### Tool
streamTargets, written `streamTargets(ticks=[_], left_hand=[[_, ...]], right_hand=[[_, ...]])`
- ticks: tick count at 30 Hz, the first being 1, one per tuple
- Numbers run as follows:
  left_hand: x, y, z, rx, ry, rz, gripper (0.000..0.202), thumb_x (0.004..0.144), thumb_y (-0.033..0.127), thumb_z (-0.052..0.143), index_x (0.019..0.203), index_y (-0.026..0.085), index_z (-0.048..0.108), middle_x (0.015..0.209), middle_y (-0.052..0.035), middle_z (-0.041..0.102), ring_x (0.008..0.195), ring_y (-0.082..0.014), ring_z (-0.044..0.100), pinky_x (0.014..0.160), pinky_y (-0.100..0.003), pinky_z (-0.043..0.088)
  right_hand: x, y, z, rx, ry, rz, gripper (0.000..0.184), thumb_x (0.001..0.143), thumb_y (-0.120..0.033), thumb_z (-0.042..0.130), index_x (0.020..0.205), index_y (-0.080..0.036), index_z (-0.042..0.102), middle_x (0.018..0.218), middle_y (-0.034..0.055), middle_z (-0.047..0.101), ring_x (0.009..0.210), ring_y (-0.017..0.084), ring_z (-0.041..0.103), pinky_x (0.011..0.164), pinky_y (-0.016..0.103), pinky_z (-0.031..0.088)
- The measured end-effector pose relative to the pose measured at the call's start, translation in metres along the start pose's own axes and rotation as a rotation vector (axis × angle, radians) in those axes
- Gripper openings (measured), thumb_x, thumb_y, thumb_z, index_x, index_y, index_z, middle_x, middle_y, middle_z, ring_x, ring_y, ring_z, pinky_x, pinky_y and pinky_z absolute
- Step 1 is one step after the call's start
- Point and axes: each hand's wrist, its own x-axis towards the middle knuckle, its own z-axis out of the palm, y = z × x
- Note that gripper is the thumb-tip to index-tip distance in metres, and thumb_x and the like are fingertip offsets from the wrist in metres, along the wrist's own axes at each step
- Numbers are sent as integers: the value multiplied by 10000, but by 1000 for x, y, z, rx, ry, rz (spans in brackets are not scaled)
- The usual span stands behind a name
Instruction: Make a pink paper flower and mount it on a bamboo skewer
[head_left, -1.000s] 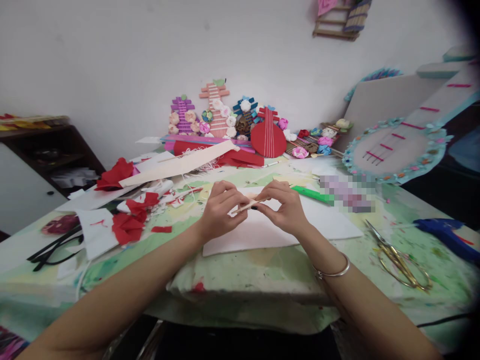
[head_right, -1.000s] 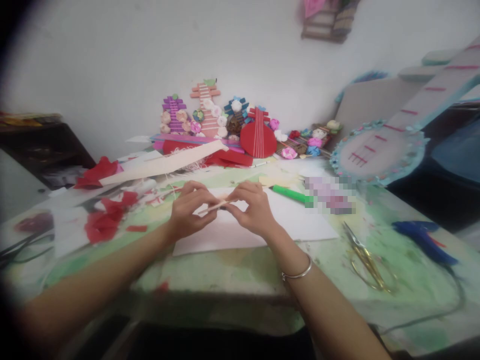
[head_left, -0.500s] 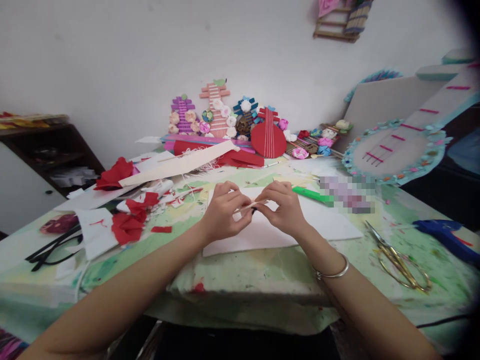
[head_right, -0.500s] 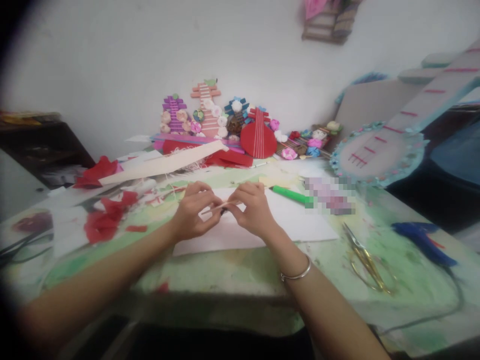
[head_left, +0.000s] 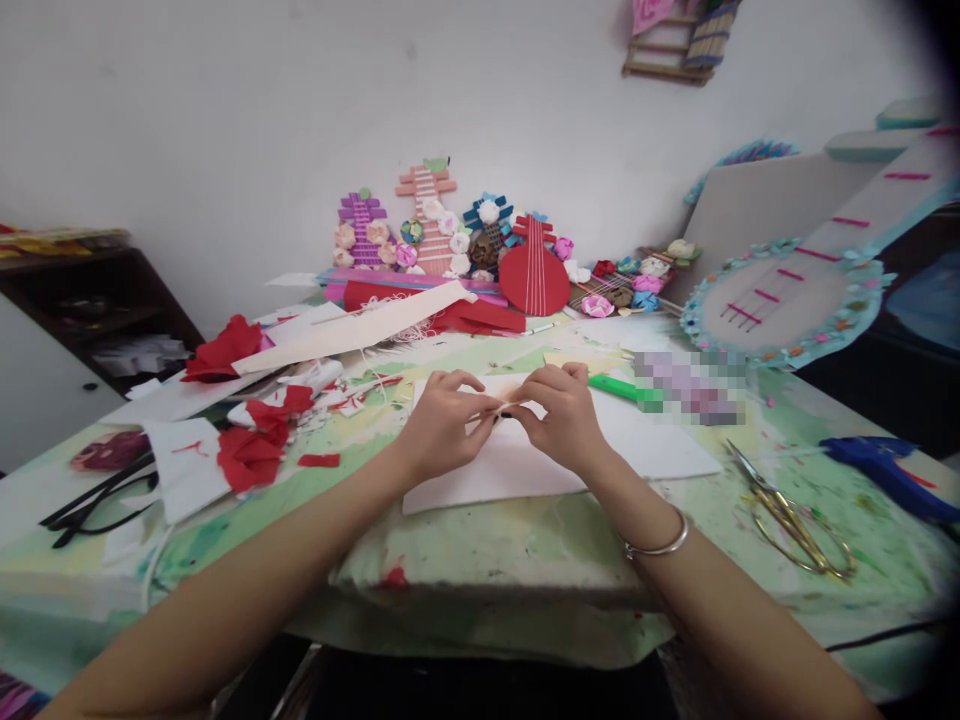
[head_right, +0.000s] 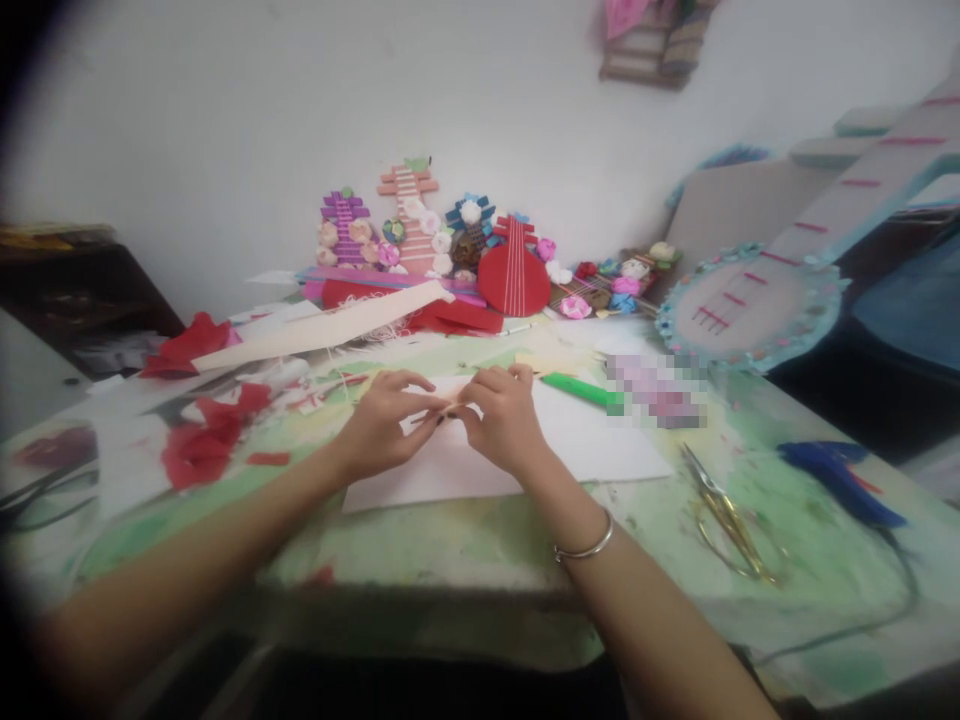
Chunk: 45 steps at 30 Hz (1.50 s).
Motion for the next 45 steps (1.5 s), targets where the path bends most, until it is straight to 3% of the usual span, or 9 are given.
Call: streamTargets(ticks=[10, 22, 28, 32, 37, 45], left_hand=[[0, -5, 2, 23, 37, 109, 168, 846, 224, 543, 898, 178, 697, 890, -93, 698, 956, -206, 620, 818, -349, 452], [3, -3, 0, -281, -154, -143, 157, 795, 210, 571, 843, 208, 721, 852, -34, 729, 802, -165, 656, 729, -266, 505], [4, -4, -3, -362, -131, -270, 141, 741, 208, 616, 798, 203, 745, 831, -40, 728, 763, -167, 655, 693, -257, 507], [3, -5, 0, -319, -85, -270, 123, 719, 203, 635, 762, 212, 750, 808, -37, 720, 743, -161, 649, 680, -261, 503], [3, -3, 1, -241, -50, -269, 127, 712, 183, 635, 760, 208, 750, 777, -36, 718, 776, -166, 640, 703, -261, 501], [3, 0, 0, -214, -137, -266, 119, 715, 190, 611, 731, 208, 727, 738, -4, 730, 731, -168, 641, 703, -270, 473]], right_hand=[[0, 4, -3, 39, -10, 20, 96, 799, -233, 607, 715, -187, 618, 732, 13, 642, 713, 150, 548, 744, 343, 244], [2, 1, -5, -8, -56, -6, 126, 795, -174, 572, 671, -180, 590, 686, 1, 625, 696, 144, 529, 775, 350, 226], [1, 1, -4, -34, -45, 52, 136, 792, -246, 605, 675, -180, 589, 700, -6, 629, 722, 146, 534, 822, 366, 206], [1, 1, -3, -47, -95, 87, 150, 791, -299, 614, 696, -184, 604, 694, 3, 630, 722, 157, 527, 811, 372, 193], [1, 1, -4, -48, -106, 69, 113, 813, -253, 582, 727, -185, 610, 720, 13, 631, 751, 167, 523, 812, 377, 194], [0, -2, -2, -98, -85, -22, 142, 829, -203, 542, 701, -189, 603, 710, 9, 611, 759, 163, 489, 856, 395, 189]])
